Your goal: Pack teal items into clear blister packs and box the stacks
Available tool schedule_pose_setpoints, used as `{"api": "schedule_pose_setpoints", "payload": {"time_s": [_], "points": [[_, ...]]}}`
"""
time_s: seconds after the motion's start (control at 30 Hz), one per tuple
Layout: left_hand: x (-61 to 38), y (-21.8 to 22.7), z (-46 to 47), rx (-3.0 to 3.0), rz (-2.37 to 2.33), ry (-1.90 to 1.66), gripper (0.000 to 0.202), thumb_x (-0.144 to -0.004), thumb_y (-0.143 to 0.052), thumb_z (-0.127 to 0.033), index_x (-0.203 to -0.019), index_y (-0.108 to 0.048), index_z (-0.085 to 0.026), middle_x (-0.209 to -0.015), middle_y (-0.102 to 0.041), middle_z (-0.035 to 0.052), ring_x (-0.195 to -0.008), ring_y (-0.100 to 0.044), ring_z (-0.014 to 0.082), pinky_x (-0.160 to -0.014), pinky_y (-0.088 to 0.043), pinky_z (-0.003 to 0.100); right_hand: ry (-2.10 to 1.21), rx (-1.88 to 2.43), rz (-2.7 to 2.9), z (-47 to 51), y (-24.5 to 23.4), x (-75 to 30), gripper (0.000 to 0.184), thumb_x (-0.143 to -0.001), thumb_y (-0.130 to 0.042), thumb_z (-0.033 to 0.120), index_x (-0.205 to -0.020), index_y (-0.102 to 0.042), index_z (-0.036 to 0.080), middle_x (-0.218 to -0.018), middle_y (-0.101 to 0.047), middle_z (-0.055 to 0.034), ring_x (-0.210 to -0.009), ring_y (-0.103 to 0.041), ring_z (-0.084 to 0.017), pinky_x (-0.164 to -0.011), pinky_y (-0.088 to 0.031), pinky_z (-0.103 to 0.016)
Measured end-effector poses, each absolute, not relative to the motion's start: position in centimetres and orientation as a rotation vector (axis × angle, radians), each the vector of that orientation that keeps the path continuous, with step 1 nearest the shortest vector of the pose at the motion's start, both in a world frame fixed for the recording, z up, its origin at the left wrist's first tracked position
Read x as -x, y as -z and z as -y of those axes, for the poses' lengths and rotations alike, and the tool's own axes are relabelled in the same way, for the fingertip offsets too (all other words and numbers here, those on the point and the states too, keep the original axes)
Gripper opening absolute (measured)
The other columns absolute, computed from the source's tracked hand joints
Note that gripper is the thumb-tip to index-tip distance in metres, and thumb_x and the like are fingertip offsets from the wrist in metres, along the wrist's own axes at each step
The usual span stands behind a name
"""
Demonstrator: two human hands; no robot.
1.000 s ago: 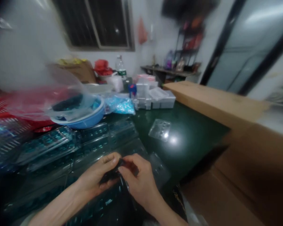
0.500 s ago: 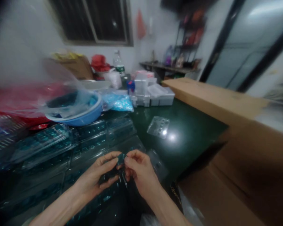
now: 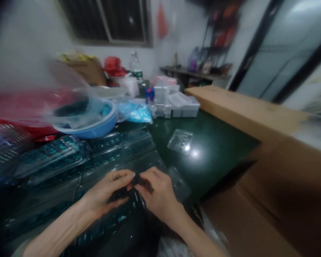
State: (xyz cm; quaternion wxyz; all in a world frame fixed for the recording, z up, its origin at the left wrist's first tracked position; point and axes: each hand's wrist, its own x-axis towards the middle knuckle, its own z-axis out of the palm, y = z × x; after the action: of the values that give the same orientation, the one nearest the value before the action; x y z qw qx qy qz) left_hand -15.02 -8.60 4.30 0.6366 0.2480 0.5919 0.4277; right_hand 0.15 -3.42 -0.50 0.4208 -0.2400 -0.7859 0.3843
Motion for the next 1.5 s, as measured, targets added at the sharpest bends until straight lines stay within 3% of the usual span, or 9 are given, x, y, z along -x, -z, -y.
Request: {"api": "schedule_pose_setpoints", "payload": {"time_s": [0.33, 0.57, 0.8, 0.9, 1.0, 1.13, 1.33, 1.5], "points": [[15.6, -3.2, 8.1, -0.664, -1.274, -0.989, 0.037, -0.069, -0.058, -0.048, -0.058, -0.048, -0.015, -0.053, -0.041, -0.0037, -0.039, -0.029, 0.0031, -0.032, -0.018, 0.014, -0.917, 0.574, 2.05, 3.4, 0.7, 0.6, 0.016, -0.083, -0.041, 0.016, -0.083, -0.057, 0.018, -0.071, -0.052, -0.0023, -0.065, -0.05, -0.012, -0.061, -0.039, -0.025], [15.6, -2.7, 8.2, -0.818, -1.558, -0.95, 0.035, -0.057, -0.07, -0.045, -0.07, -0.053, -0.018, -0.048, -0.041, -0.0059, -0.04, -0.036, 0.0053, -0.034, -0.025, 0.014, -0.892, 0.635, 2.033, 3.8, 0.6, 0.6, 0.011, -0.08, -0.044, 0.015, -0.073, -0.051, 0.018, -0.066, -0.048, 0.0001, -0.06, -0.046, -0.011, -0.055, -0.034, -0.024], [15.4, -2.9, 9.1, -0.923, -1.64, -0.878, 0.033, -0.064, -0.063, -0.043, -0.082, -0.058, -0.016, -0.055, -0.05, -0.0019, -0.048, -0.043, 0.0086, -0.038, -0.032, 0.016, -1.123, 0.751, 1.957, 4.0, 0.3, 0.5, 0.018, -0.079, -0.045, 0.017, -0.061, -0.048, 0.017, -0.057, -0.043, 0.0039, -0.052, -0.04, -0.007, -0.047, -0.029, -0.019], [15.2, -2.6, 9.2, -0.818, -1.634, -0.904, 0.021, -0.063, -0.063, -0.034, -0.074, -0.06, -0.016, -0.055, -0.049, -0.0018, -0.05, -0.043, 0.0095, -0.039, -0.031, 0.017, -1.135, 0.799, 1.935, 4.2, 0.9, 0.8, 0.019, -0.079, -0.044, 0.017, -0.06, -0.046, 0.017, -0.055, -0.041, 0.0042, -0.051, -0.039, -0.007, -0.046, -0.028, -0.019], [15.1, -1.9, 9.2, -0.765, -1.639, -0.922, 0.008, -0.061, -0.057, -0.024, -0.063, -0.059, -0.017, -0.053, -0.047, -0.0025, -0.049, -0.041, 0.0091, -0.04, -0.03, 0.017, -0.925, 0.785, 1.978, 4.9, 1.9, 1.2, 0.015, -0.076, -0.045, 0.015, -0.062, -0.045, 0.018, -0.06, -0.042, 0.0027, -0.055, -0.04, -0.009, -0.05, -0.029, -0.022], [15.1, -1.5, 9.3, -0.835, -1.71, -0.889, 0.01, -0.062, -0.051, -0.022, -0.065, -0.059, -0.017, -0.049, -0.044, -0.0033, -0.044, -0.038, 0.0088, -0.038, -0.027, 0.018, -0.775, 0.759, 2.011, 5.6, 2.8, 1.5, 0.008, -0.075, -0.045, 0.013, -0.068, -0.048, 0.017, -0.066, -0.044, 0.0, -0.062, -0.043, -0.012, -0.056, -0.031, -0.024], [15.1, -3.2, 9.8, -1.462, -1.762, -0.818, 0.017, -0.072, -0.044, -0.021, -0.062, -0.056, -0.015, -0.056, -0.048, -0.0029, -0.053, -0.041, 0.0093, -0.049, -0.031, 0.021, -1.179, 0.741, 1.934, 5.1, 2.0, 1.1, 0.007, -0.078, -0.049, 0.02, -0.085, -0.048, 0.018, -0.072, -0.05, 0.0006, -0.063, -0.049, -0.011, -0.055, -0.038, -0.021], [14.9, -3.6, 9.7, -1.627, -1.724, -0.667, 0.022, -0.074, -0.041, -0.019, -0.06, -0.056, -0.014, -0.054, -0.046, -0.0036, -0.052, -0.039, 0.0083, -0.049, -0.028, 0.021, -1.397, 0.783, 1.862, 3.8, 2.1, 0.7, 0.013, -0.078, -0.053, 0.025, -0.089, -0.051, 0.019, -0.066, -0.052, 0.0032, -0.056, -0.05, -0.009, -0.052, -0.04, -0.019]]}}
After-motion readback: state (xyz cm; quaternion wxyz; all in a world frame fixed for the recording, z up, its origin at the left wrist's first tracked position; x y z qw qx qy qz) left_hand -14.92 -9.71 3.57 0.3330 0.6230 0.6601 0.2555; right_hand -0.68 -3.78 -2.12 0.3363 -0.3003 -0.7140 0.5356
